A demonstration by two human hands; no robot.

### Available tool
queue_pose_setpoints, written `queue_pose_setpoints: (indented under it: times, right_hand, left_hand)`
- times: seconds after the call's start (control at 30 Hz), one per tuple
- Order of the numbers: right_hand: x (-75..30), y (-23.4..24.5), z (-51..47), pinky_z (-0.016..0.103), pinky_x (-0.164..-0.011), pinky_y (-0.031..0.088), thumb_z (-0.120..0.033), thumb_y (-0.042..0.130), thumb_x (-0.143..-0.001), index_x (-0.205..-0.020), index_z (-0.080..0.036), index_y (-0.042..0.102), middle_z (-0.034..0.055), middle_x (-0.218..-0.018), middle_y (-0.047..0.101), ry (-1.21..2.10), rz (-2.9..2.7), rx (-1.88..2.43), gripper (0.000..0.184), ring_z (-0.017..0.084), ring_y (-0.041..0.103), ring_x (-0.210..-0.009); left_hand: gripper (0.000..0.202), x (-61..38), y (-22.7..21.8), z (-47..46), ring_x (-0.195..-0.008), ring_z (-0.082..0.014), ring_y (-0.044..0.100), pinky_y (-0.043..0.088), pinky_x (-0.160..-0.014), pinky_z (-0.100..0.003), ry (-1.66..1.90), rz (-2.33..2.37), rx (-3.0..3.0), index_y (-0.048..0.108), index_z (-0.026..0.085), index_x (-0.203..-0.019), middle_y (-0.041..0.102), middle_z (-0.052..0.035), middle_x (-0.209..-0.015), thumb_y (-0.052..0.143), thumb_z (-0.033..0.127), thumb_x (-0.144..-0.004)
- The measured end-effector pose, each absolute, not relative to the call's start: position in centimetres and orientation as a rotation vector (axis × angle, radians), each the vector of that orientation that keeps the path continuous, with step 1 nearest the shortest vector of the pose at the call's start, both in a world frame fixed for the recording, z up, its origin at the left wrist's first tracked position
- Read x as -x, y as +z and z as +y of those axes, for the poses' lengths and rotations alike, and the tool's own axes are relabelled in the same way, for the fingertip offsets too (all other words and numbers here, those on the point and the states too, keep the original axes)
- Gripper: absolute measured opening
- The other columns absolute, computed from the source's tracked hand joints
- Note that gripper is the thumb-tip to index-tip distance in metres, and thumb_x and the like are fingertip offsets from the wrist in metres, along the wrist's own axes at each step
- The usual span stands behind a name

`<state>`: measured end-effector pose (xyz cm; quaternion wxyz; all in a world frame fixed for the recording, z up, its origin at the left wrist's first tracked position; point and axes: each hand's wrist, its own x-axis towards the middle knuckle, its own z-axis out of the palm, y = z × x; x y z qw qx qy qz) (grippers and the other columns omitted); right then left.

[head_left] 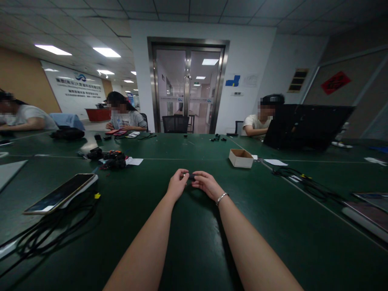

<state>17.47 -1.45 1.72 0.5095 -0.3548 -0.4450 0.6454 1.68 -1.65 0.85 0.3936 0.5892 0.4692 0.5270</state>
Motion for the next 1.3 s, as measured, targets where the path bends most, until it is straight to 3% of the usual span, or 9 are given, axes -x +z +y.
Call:
queue_pose_setpoints:
  times: [0.67,0.87,1.03,1.17,1.3]
  right_hand:
    - [-17.2,1.6,-1.3,0.024,-0.058,0.057,-0.019,0.066,-0.083,-0.091,-0.013,0.064,0.0057,-0.069,0.067,1.537,-1.048,0.872,0.01,0.014,0.066,-0.06]
    - [-17.5,1.6,-1.4,0.024,-0.06,0.057,-0.012,0.069,-0.078,-0.096,-0.012,0.063,0.0065,-0.075,0.069,1.559,-1.079,0.824,0.019,0.012,0.066,-0.058]
    - [-17.4,1.6,-1.3,0.024,-0.059,0.057,-0.012,0.068,-0.079,-0.094,-0.01,0.064,0.0089,-0.073,0.069,1.565,-1.055,0.855,0.015,0.013,0.066,-0.057]
    - [-17.2,1.7,-1.4,0.023,-0.059,0.057,-0.012,0.066,-0.081,-0.093,-0.011,0.064,0.0077,-0.071,0.069,1.556,-1.046,0.867,0.012,0.012,0.066,-0.056]
    - [-17.1,1.7,-1.4,0.022,-0.058,0.057,-0.01,0.064,-0.081,-0.092,-0.011,0.063,0.0075,-0.069,0.069,1.554,-1.054,0.876,0.011,0.012,0.066,-0.057]
  left_hand:
    - [0.026,-1.7,0.9,-1.4,-0.062,-0.0091,0.055,0.044,-0.058,-0.02,1.37,1.238,-1.471,0.061,0.018,-0.104,0.062,-0.0039,-0.089,0.059,0.02,-0.078]
    - [0.025,-1.7,0.7,-1.2,-0.061,-0.0088,0.055,0.046,-0.059,-0.021,1.395,1.207,-1.42,0.062,0.018,-0.102,0.061,-0.003,-0.087,0.061,0.02,-0.077]
    - [0.027,-1.7,1.1,-1.4,-0.061,-0.0086,0.056,0.045,-0.056,-0.02,1.37,1.151,-1.4,0.06,0.017,-0.102,0.062,-0.0042,-0.091,0.062,0.02,-0.075]
    - [0.024,-1.8,1.0,-1.5,-0.06,-0.0087,0.057,0.045,-0.052,-0.02,1.343,1.175,-1.372,0.059,0.016,-0.102,0.061,-0.0048,-0.094,0.057,0.028,-0.08]
    - [0.026,-1.7,0.6,-1.2,-0.055,-0.0089,0.051,0.042,-0.046,-0.02,1.343,1.248,-1.427,0.06,0.018,-0.098,0.057,-0.0019,-0.08,0.051,0.039,-0.085]
